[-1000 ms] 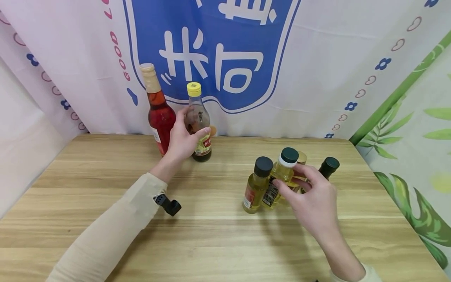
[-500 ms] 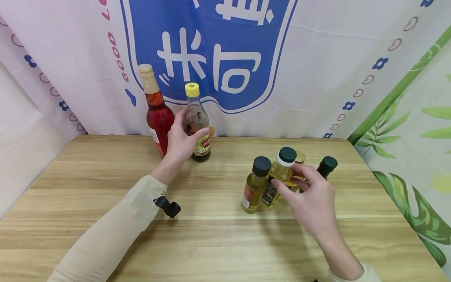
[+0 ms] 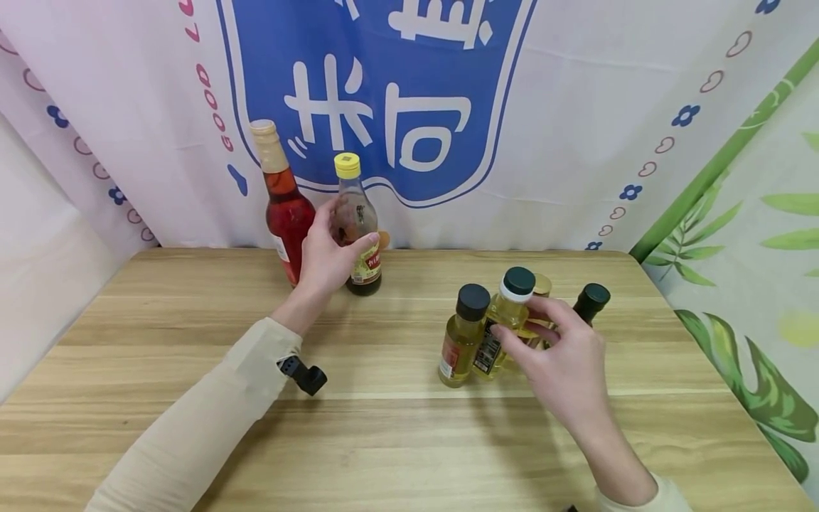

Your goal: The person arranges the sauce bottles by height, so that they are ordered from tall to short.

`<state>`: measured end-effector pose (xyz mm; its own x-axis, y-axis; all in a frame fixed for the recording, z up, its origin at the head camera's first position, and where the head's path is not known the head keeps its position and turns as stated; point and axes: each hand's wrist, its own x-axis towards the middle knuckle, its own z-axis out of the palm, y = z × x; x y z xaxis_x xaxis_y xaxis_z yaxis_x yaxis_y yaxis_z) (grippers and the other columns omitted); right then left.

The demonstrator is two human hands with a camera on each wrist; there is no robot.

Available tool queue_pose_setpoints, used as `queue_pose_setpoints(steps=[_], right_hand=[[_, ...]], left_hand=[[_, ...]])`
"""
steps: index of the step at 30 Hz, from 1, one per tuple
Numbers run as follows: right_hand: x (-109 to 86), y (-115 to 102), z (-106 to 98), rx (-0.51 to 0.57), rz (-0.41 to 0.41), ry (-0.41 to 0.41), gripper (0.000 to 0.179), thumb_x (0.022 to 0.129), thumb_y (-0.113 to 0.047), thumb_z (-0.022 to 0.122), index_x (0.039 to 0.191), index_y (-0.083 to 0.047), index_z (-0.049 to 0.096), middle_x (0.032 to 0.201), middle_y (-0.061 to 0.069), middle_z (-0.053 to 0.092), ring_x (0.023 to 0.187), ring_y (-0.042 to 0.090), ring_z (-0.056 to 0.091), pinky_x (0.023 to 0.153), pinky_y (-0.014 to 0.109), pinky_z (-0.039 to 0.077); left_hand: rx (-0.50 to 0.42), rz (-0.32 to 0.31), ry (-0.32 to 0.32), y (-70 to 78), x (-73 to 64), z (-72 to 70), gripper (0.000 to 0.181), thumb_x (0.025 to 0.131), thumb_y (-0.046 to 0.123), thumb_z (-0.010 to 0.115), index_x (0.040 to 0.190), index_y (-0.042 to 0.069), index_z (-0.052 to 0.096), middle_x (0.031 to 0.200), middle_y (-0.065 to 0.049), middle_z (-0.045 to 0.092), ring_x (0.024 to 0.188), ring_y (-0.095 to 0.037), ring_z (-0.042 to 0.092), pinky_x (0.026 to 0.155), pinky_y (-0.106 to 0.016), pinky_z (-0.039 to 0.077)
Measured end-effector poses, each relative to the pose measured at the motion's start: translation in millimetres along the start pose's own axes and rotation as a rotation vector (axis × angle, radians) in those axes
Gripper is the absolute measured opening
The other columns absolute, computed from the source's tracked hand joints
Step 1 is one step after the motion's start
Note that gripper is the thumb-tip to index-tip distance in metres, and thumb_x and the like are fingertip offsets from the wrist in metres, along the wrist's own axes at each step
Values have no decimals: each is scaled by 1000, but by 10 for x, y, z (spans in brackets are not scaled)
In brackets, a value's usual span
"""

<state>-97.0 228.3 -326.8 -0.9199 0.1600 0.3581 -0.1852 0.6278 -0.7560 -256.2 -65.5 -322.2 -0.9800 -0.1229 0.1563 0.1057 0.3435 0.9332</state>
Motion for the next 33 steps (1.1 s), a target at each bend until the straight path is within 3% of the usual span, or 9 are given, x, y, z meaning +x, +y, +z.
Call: queue_pose_setpoints(steps=[4, 11, 17, 23, 27, 33], right_hand=[[1, -1, 7, 2, -1, -6, 41, 88, -11, 87, 124, 0, 71, 119, 19, 73, 90, -20, 64, 81, 7, 57], [10, 7, 5, 5, -8, -9, 41, 88, -11, 87, 124, 1, 70, 118, 19, 72, 90, -20, 64, 80, 8, 57], [15, 14, 4, 3, -6, -10, 41, 88, -12, 87, 124, 0, 71, 118, 19, 73, 89, -21, 63, 79, 7, 57], [23, 11, 3, 5, -14, -8, 41, 88, -11, 87, 124, 1, 70, 118, 20, 73, 90, -20, 63, 80, 5, 56], [21, 6, 2, 4, -16, -7, 40, 88, -10, 87, 123, 1, 71, 117, 20, 73, 89, -21, 63, 80, 4, 55], [15, 10, 1, 8, -28, 0, 40, 87, -9, 87, 122, 2, 71, 117, 21, 73, 89, -20, 64, 80, 5, 55]], left_hand=[[8, 10, 9, 6, -28, -15, 81, 95, 25, 82, 161, 25, 36, 161, -6, 53, 147, -28, 54, 120, -52, 48], [-22, 124, 36, 63, -141, -46, 83, 95, 22, 82, 163, 24, 33, 167, 0, 46, 153, -23, 47, 121, -51, 46], [-80, 214, 83, 130, -328, -64, 77, 95, 19, 81, 159, 18, 38, 163, -5, 47, 151, -26, 47, 122, -47, 47], [-165, 228, 117, 182, -574, -35, 67, 96, 22, 80, 152, 13, 45, 155, -8, 51, 145, -27, 48, 114, -48, 49], [-281, 215, 45, 187, -706, 26, 62, 96, 21, 80, 148, 11, 49, 150, -7, 57, 137, -27, 55, 110, -51, 52], [-377, 213, -151, 175, -924, 167, 57, 94, 15, 81, 144, 14, 54, 141, -1, 64, 126, -19, 62, 104, -48, 57]])
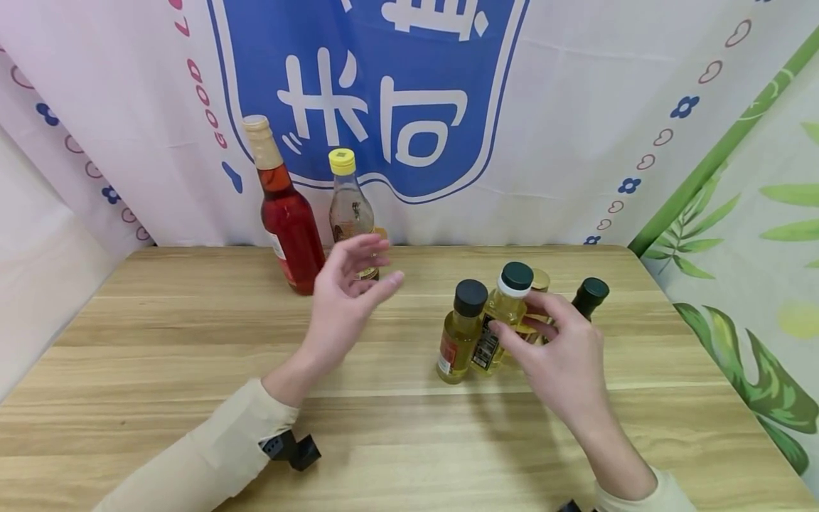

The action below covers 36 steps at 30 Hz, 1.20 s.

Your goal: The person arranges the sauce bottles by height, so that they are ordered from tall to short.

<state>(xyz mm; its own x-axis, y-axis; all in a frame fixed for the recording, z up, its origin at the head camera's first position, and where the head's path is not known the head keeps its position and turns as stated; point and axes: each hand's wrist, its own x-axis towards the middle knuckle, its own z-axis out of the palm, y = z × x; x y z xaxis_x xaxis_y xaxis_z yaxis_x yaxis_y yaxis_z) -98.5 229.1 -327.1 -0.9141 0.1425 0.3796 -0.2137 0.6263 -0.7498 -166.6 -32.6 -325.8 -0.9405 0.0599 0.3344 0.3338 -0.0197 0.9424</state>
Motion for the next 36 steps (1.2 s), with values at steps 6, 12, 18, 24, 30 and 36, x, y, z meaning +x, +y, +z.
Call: queue_pose_setpoints(steps=[6, 12, 18, 24, 30, 36], right_hand=[[4, 4, -2, -5, -15, 7, 40, 87, -8, 87, 122, 2, 71, 116, 21, 73, 89, -21, 63, 81, 5, 55], [9, 0, 2, -7, -23, 5, 39, 87, -8, 87, 121, 2, 71, 115, 21, 74, 89, -22, 63, 80, 6, 56], [16, -3, 1, -11, -25, 2, 39, 87, -9, 87, 121, 2, 71, 115, 21, 73, 89, -23, 62, 80, 6, 56], [1, 13, -3, -13, -18, 10, 39, 87, -9, 87, 122, 1, 72, 115, 21, 73, 90, -23, 62, 82, 3, 54], [-4, 27, 8, -12, -46, 23, 39, 86, -7, 88, 120, 1, 72, 114, 21, 74, 90, -22, 62, 82, 2, 53], [6, 24, 10, -11, -56, 24, 38, 86, -6, 88, 120, 2, 72, 114, 22, 74, 90, -22, 62, 82, 2, 53]], left_hand=[[-36, -37, -185, -82, -175, 163, 62, 89, 11, 84, 145, 13, 56, 141, -4, 67, 128, -21, 63, 103, -43, 58], [9, -80, -301, -177, -280, 283, 66, 88, 14, 86, 147, 14, 57, 143, -2, 67, 131, -22, 63, 104, -38, 56], [39, -91, -329, -227, -322, 375, 65, 89, 16, 87, 147, 13, 58, 143, -3, 68, 130, -19, 64, 106, -39, 56], [76, -83, -356, -269, -348, 474, 64, 88, 18, 88, 146, 15, 61, 143, -1, 68, 127, -16, 64, 103, -34, 56], [109, -78, -344, -287, -367, 515, 59, 89, 20, 88, 142, 18, 64, 139, 2, 71, 123, -14, 64, 99, -31, 54], [116, -87, -334, -284, -358, 519, 56, 91, 23, 87, 142, 20, 65, 138, 4, 71, 121, -12, 63, 97, -30, 53]])
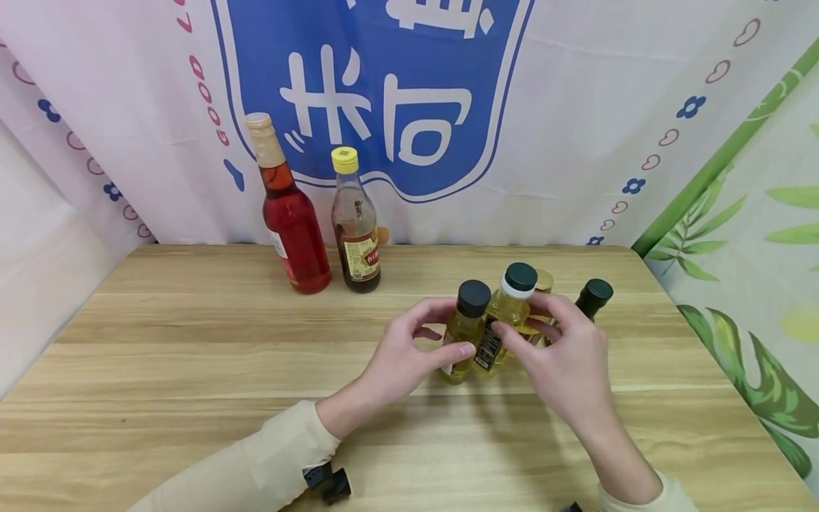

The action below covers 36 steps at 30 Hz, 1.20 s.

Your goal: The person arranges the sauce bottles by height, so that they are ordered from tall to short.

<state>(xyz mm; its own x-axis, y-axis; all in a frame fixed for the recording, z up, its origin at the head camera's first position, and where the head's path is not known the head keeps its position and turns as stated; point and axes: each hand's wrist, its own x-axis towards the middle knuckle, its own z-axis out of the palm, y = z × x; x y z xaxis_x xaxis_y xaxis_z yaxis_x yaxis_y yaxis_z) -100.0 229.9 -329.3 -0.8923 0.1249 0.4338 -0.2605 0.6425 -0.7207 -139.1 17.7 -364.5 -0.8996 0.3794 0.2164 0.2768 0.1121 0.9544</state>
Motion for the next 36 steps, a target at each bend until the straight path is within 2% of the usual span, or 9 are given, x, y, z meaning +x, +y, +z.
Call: queue_pose_setpoints(steps=[10, 22, 28, 36], right_hand=[[6, -9, -7, -1, 5, -5, 39, 86, -6, 88, 120, 3, 72, 114, 22, 74, 90, -22, 62, 82, 3, 54], [-8, -13, 3, -8, 26, -12, 39, 86, -8, 88, 121, 2, 72, 115, 21, 74, 90, -23, 62, 83, 3, 53], [-9, -20, 31, 5, 9, -12, 40, 86, -7, 88, 122, 1, 72, 117, 20, 74, 92, -21, 62, 83, 3, 53], [-12, -8, -14, -13, 23, -21, 41, 86, -8, 88, 122, 1, 71, 116, 20, 74, 90, -23, 62, 83, 2, 53]], left_hand=[[41, 7, -5, -10, 6, 6, 54, 93, 27, 84, 143, 23, 64, 138, 7, 70, 122, -12, 63, 97, -36, 54], [76, 4, -22, -36, 4, -14, 55, 93, 24, 84, 143, 21, 63, 139, 6, 70, 123, -15, 63, 91, -30, 51], [95, 1, -31, -42, 9, -56, 55, 93, 24, 84, 143, 20, 62, 140, 6, 69, 124, -15, 63, 92, -30, 51], [92, -2, -34, -15, 9, -20, 56, 93, 24, 85, 144, 21, 62, 141, 5, 69, 124, -15, 63, 92, -32, 52]])
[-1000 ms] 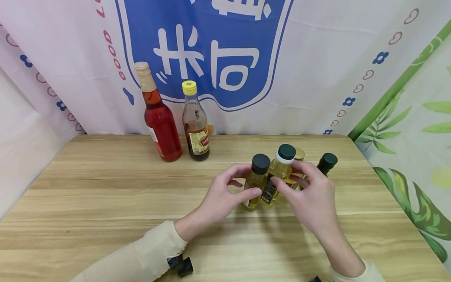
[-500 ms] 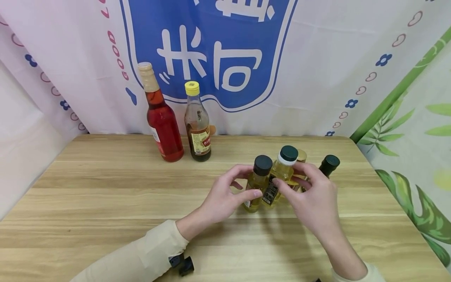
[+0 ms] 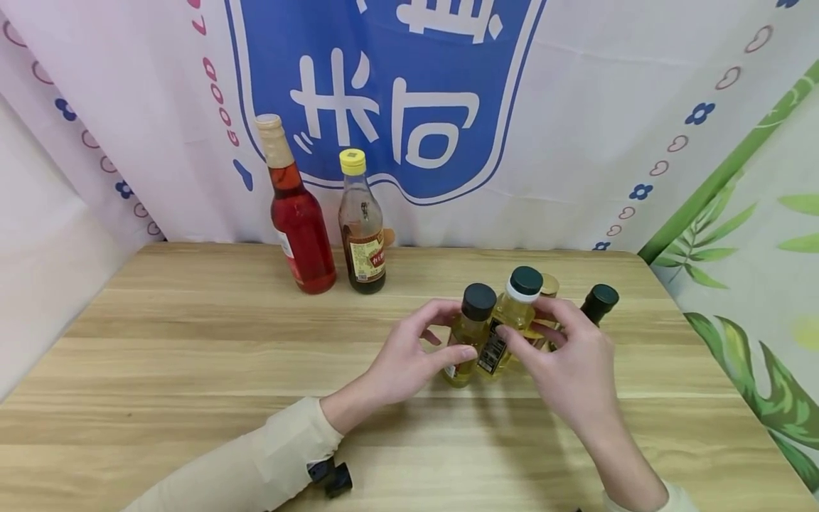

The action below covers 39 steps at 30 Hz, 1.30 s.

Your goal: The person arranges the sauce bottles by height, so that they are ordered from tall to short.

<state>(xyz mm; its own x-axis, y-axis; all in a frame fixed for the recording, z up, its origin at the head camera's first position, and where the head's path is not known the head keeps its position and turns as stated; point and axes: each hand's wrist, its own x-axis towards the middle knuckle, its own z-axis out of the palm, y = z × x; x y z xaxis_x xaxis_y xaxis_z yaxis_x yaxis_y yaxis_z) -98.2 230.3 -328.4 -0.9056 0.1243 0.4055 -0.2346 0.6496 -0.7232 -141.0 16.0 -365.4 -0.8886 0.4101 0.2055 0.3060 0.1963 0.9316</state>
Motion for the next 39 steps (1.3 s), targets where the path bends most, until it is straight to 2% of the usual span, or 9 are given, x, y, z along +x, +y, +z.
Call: queue_pose_setpoints(steps=[14, 25, 27, 30, 33, 34, 36, 39], right_hand=[[-27, 17, -9, 5, 17, -5, 41, 87, -11, 88, 123, 0, 71, 115, 21, 74, 88, -23, 62, 79, 5, 56], [-7, 10, 1, 7, -34, 0, 39, 88, -11, 88, 122, -1, 72, 115, 18, 74, 91, -19, 63, 83, 7, 57], [3, -2, 10, 3, -41, -2, 38, 88, -11, 88, 121, -1, 72, 115, 17, 75, 92, -12, 68, 83, 8, 57], [8, -13, 7, -3, -35, -11, 38, 88, -12, 87, 122, -3, 72, 115, 18, 75, 95, 11, 79, 81, 9, 58], [-2, -20, -4, -7, -19, -18, 37, 89, -14, 87, 122, -4, 73, 115, 18, 76, 98, 34, 80, 79, 11, 59], [-5, -20, -8, -7, -15, -19, 37, 89, -14, 87, 122, -4, 73, 115, 19, 76, 99, 36, 79, 78, 11, 59], [-11, -19, -11, -10, -9, -18, 37, 89, -14, 87, 122, -5, 73, 115, 18, 76, 98, 32, 80, 78, 11, 60], [-15, -13, -15, -5, -9, -13, 37, 89, -15, 87, 122, -5, 73, 115, 18, 76, 94, 9, 79, 79, 10, 59]], left_hand=[[-1, -1, -5, -5, -9, 19, 54, 93, 26, 84, 142, 22, 63, 139, 6, 70, 123, -14, 63, 91, -32, 51], [-24, -8, 11, -5, -10, 19, 53, 93, 27, 84, 142, 23, 63, 136, 5, 71, 122, -15, 62, 92, -33, 50], [-23, -1, 18, -6, -10, 8, 54, 93, 27, 84, 142, 23, 63, 136, 5, 71, 122, -15, 62, 92, -33, 50], [-23, 7, 22, -11, -8, 4, 54, 92, 26, 85, 141, 22, 64, 135, 4, 71, 121, -15, 63, 91, -33, 50], [-24, 9, 19, -11, -10, 8, 53, 92, 26, 85, 141, 22, 64, 135, 4, 71, 121, -15, 63, 91, -32, 50], [-26, 9, 17, -11, -10, 10, 53, 92, 25, 85, 141, 22, 64, 135, 4, 71, 121, -15, 63, 91, -32, 50], [-28, 7, 15, -9, -12, 14, 53, 92, 26, 85, 141, 22, 64, 135, 4, 71, 121, -15, 63, 91, -32, 50], [-31, 2, 11, -4, -12, 18, 53, 92, 26, 84, 141, 23, 64, 135, 5, 71, 121, -15, 63, 91, -32, 50]])
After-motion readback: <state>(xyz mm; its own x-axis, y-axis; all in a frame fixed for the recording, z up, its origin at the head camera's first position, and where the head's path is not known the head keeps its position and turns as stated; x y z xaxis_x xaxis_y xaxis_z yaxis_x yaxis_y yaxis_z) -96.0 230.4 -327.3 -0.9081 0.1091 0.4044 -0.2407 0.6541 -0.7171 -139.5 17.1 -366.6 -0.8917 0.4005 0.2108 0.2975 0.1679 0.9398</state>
